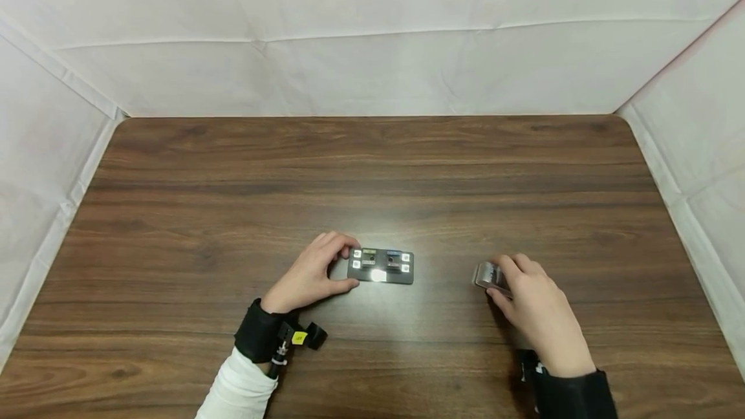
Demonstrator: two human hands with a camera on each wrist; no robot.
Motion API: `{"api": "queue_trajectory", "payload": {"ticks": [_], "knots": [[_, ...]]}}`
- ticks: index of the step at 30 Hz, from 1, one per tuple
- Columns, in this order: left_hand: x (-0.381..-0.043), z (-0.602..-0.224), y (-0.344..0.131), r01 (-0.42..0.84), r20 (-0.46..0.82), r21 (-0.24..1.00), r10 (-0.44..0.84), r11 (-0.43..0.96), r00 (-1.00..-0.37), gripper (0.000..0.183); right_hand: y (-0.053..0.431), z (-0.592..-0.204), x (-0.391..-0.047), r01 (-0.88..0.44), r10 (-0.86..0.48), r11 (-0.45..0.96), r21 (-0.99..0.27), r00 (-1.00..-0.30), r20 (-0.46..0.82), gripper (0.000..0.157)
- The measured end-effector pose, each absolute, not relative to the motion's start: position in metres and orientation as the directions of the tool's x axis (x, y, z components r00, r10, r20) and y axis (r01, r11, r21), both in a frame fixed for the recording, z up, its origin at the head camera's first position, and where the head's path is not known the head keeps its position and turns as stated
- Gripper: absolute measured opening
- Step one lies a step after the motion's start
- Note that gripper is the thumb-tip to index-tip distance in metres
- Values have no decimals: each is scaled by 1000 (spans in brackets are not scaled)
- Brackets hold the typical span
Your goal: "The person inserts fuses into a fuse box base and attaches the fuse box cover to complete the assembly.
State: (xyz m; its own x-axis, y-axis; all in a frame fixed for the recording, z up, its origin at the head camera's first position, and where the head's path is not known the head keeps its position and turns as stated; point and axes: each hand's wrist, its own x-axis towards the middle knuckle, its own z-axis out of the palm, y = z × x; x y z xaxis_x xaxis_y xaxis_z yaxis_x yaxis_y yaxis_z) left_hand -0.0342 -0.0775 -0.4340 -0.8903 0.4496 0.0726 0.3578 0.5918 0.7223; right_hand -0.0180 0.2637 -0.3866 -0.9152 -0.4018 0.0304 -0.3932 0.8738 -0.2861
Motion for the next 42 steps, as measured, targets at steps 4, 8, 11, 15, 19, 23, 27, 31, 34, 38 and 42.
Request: {"api": "queue_trajectory", "payload": {"ticks": [4, 8, 11, 15, 19, 23, 27, 31, 34, 38, 42], "knots": [[-35, -434, -78, 359, 73, 720, 450, 594, -890, 45, 256, -386, -21, -408, -415, 866, -289, -909, 37, 43], [-35, -435, -78, 357, 71, 719, 448, 597, -891, 45, 248, -385, -25, -427, -432, 856, -292, -901, 51, 43], [-35, -435, -78, 355, 69, 721, 447, 596, -892, 45, 241, -385, -28, -441, -442, 850, -289, -895, 66, 45], [-36, -435, -79, 361, 75, 720, 450, 593, -890, 45, 234, -384, -32, -458, -455, 839, -294, -887, 83, 45], [-36, -435, -80, 365, 80, 716, 449, 595, -890, 45, 226, -384, -35, -472, -468, 827, -305, -879, 89, 43], [-36, -435, -81, 366, 84, 713, 446, 598, -891, 46, 217, -385, -36, -469, -473, 823, -321, -878, 70, 43], [-36, -435, -81, 372, 93, 712, 445, 596, -891, 46, 209, -386, -37, -464, -476, 820, -335, -878, 50, 44], [-36, -435, -80, 375, 98, 711, 445, 594, -890, 46, 204, -387, -37, -464, -480, 817, -343, -876, 43, 44], [-36, -434, -80, 375, 96, 710, 445, 597, -890, 46, 201, -388, -37, -462, -479, 815, -350, -877, 39, 44], [-35, -434, -80, 377, 99, 708, 444, 597, -890, 46, 198, -389, -37, -463, -481, 813, -352, -876, 42, 44], [-35, -434, -79, 377, 102, 709, 443, 596, -891, 46, 195, -388, -37, -471, -487, 809, -350, -872, 47, 44]]}}
